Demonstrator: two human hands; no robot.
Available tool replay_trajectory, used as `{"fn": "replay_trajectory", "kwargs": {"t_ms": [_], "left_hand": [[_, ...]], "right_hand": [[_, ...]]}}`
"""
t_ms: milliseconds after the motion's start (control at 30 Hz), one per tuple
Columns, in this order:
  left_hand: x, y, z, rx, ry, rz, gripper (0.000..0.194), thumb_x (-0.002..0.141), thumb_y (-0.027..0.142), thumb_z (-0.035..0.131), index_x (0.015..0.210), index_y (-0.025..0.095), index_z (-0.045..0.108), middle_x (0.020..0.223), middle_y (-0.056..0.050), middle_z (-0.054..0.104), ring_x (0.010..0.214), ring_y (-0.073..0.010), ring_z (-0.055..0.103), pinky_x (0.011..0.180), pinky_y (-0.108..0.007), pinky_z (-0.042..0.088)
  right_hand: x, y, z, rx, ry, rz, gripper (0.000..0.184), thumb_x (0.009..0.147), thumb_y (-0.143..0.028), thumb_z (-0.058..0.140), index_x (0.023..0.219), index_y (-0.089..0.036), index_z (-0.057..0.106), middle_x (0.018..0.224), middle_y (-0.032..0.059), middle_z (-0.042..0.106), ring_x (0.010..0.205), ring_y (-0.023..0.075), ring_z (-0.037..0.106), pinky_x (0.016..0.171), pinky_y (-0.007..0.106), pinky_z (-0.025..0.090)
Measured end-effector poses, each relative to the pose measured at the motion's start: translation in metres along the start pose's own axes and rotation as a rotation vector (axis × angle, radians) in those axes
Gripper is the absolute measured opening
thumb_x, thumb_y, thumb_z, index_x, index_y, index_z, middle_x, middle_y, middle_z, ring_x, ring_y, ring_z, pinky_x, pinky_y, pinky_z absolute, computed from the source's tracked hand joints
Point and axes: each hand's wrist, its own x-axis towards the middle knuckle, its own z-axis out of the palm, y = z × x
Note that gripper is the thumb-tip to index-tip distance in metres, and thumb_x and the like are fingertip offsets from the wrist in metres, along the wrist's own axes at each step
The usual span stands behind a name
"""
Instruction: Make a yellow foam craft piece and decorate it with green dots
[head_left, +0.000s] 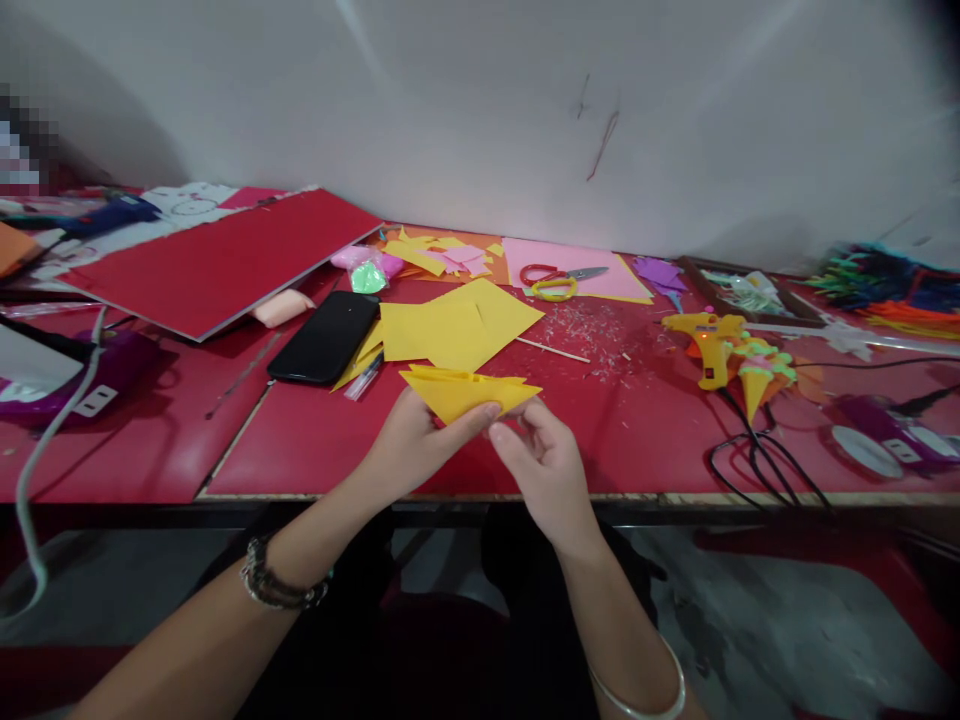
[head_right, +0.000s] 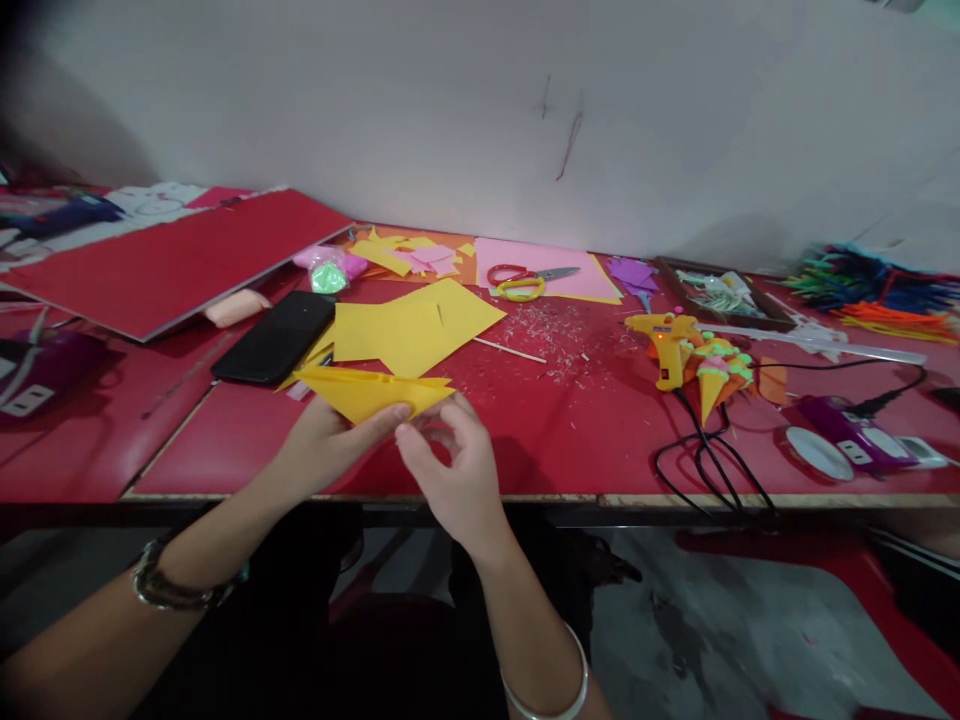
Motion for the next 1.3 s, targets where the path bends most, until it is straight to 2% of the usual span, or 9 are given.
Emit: {"fn": "replay_trajectory", "kwargs": {"t_ms": [100,200,267,367,833,1133,1300], "left_hand": [[0.0,0.001,0.002,-0.01,-0.044,-0.019,0.022,0.075,0.034,0.055,0.086,0.017,0.064,0.082,-0.003,0.066,0.071,-0.0131,0.059,0.062,-0.02,0.046],[-0.002,0.004,0.004,-0.029,-0.081,-0.055,0.022,0.077,0.035,0.052,0.077,0.015,0.061,0.067,-0.001,0.061,0.059,-0.0098,0.053,0.053,-0.017,0.042],[-0.003,0.004,0.005,-0.043,-0.094,-0.081,0.026,0.079,0.036,0.048,0.069,0.014,0.057,0.059,0.001,0.054,0.053,-0.0077,0.047,0.047,-0.016,0.038],[-0.004,0.003,0.005,-0.055,-0.098,-0.116,0.031,0.081,0.039,0.045,0.066,0.014,0.054,0.056,0.002,0.048,0.051,-0.0068,0.042,0.045,-0.016,0.034],[-0.004,0.004,0.006,-0.023,-0.081,-0.162,0.032,0.081,0.039,0.043,0.062,0.014,0.048,0.054,0.002,0.045,0.048,-0.0062,0.04,0.042,-0.016,0.03],[-0.002,0.003,0.004,0.096,-0.04,-0.17,0.039,0.081,0.042,0.042,0.054,0.014,0.045,0.046,0.003,0.044,0.042,-0.0059,0.038,0.039,-0.018,0.026],[0.0,0.0,0.001,0.244,0.005,-0.174,0.046,0.079,0.045,0.044,0.045,0.015,0.036,0.04,0.004,0.035,0.037,-0.0047,0.031,0.037,-0.019,0.02]], "right_hand": [[0.002,0.0,-0.001,0.047,0.126,0.02,0.013,0.078,-0.032,0.051,0.085,-0.022,0.056,0.078,-0.0003,0.059,0.073,0.0119,0.057,0.069,0.024,0.048],[0.003,0.0,-0.003,0.011,0.193,0.011,0.012,0.077,-0.033,0.052,0.077,-0.021,0.056,0.071,-0.0011,0.057,0.068,0.0111,0.055,0.064,0.023,0.047],[0.003,0.0,-0.005,-0.011,0.196,0.01,0.011,0.077,-0.031,0.054,0.073,-0.02,0.055,0.071,-0.0013,0.056,0.067,0.0102,0.054,0.063,0.022,0.046],[0.003,0.0,-0.006,-0.023,0.192,0.009,0.011,0.076,-0.028,0.055,0.069,-0.02,0.053,0.076,-0.0008,0.056,0.07,0.0098,0.054,0.064,0.021,0.045],[0.004,0.002,-0.007,0.015,0.229,0.003,0.013,0.072,-0.024,0.059,0.068,-0.02,0.048,0.075,-0.0021,0.057,0.067,0.0091,0.055,0.062,0.021,0.046],[0.005,0.004,-0.009,0.078,0.255,0.02,0.015,0.07,-0.022,0.061,0.069,-0.02,0.047,0.073,-0.0039,0.054,0.066,0.0084,0.055,0.065,0.023,0.047],[0.004,0.0,-0.012,-0.06,0.231,-0.011,0.006,0.075,-0.022,0.055,0.077,-0.022,0.049,0.073,-0.0034,0.054,0.065,0.0089,0.057,0.063,0.022,0.046]]}}
